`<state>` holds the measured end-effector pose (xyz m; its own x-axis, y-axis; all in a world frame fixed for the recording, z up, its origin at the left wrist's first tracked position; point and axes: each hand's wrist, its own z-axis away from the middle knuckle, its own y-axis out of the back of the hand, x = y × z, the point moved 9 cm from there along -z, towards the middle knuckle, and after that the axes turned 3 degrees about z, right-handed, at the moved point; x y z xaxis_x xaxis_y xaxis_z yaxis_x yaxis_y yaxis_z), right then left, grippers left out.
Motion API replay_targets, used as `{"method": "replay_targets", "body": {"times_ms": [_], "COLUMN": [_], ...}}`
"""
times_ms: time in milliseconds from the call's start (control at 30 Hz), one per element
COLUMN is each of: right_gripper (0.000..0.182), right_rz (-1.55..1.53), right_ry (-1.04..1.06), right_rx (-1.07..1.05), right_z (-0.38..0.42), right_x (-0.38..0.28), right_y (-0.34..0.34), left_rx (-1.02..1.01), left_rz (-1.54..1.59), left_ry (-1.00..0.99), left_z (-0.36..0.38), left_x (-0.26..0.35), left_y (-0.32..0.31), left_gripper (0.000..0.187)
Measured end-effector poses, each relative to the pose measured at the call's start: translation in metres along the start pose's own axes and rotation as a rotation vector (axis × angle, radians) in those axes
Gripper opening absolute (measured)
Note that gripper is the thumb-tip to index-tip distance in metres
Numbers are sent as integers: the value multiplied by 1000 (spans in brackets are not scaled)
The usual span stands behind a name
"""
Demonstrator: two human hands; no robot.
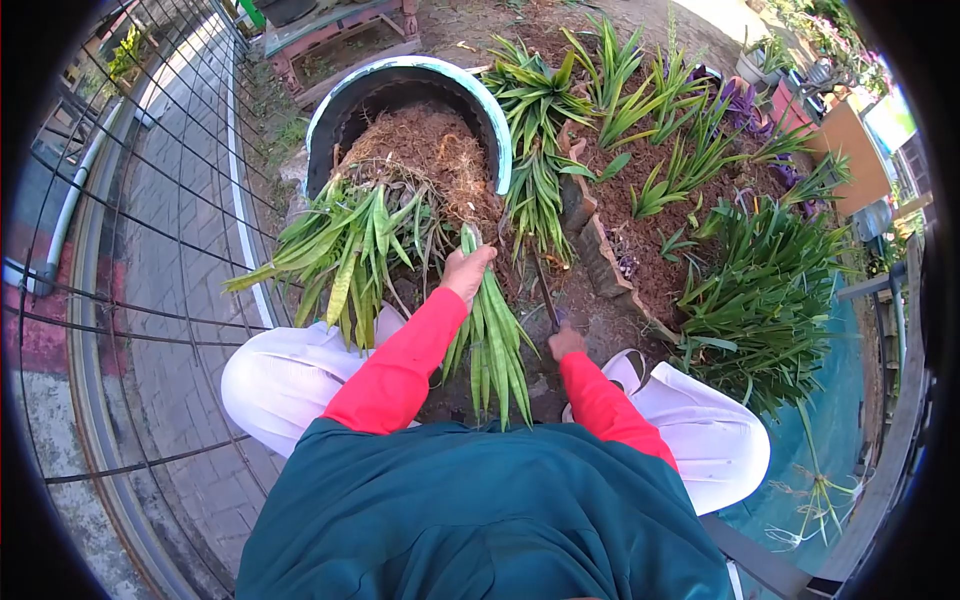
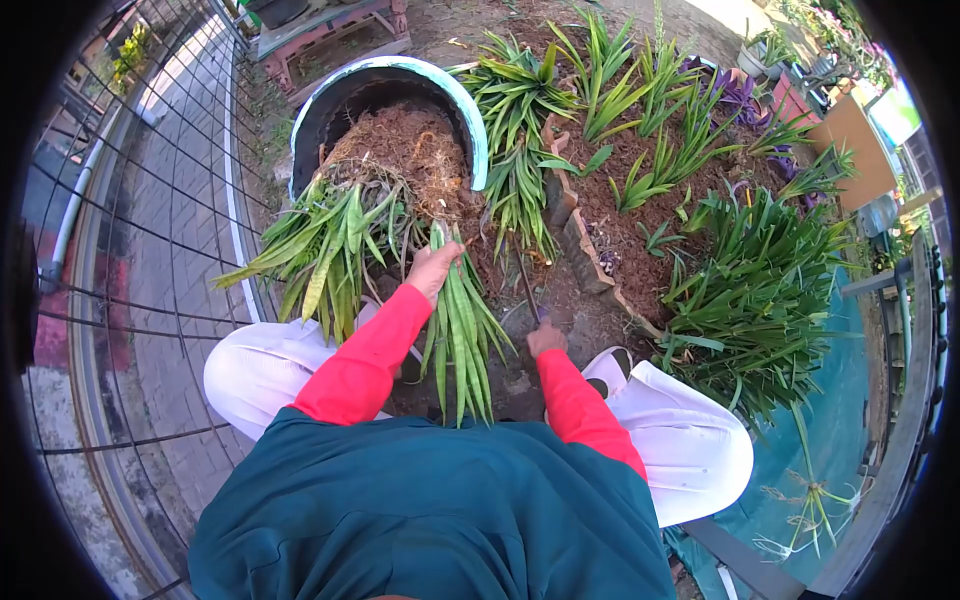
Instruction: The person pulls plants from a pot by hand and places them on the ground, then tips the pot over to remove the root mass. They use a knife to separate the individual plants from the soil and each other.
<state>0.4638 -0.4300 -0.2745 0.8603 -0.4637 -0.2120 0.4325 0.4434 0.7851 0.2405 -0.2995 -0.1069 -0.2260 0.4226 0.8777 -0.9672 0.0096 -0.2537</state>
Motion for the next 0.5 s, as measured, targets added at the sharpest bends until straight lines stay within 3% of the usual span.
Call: {"method": "replay_targets", "body": {"times_ms": [67, 200, 333, 367, 500], "right_gripper": [47, 46, 46, 44, 43], "right_rz": [-101, -214, -336, -377, -385], "right_ry": [-27, 27, 67, 82, 152], "right_rx": [50, 149, 270, 291, 276], "right_z": [11, 32, 33, 32, 31], "right_x": [1, -12, -26, -29, -47], "right_y": [18, 30, 46, 51, 77], "left_rx": [118, 207, 211, 241, 112], "left_rz": [29, 35, 23, 40, 5], "left_ry": [36, 24, 67, -31, -95], "left_z": [6, 24, 48, 64, 73], "left_x": [-4, -1, -3, 6, 13], "left_y": [3, 1, -14, -25, -55], "left_gripper": [16, 17, 17, 16, 15]}}
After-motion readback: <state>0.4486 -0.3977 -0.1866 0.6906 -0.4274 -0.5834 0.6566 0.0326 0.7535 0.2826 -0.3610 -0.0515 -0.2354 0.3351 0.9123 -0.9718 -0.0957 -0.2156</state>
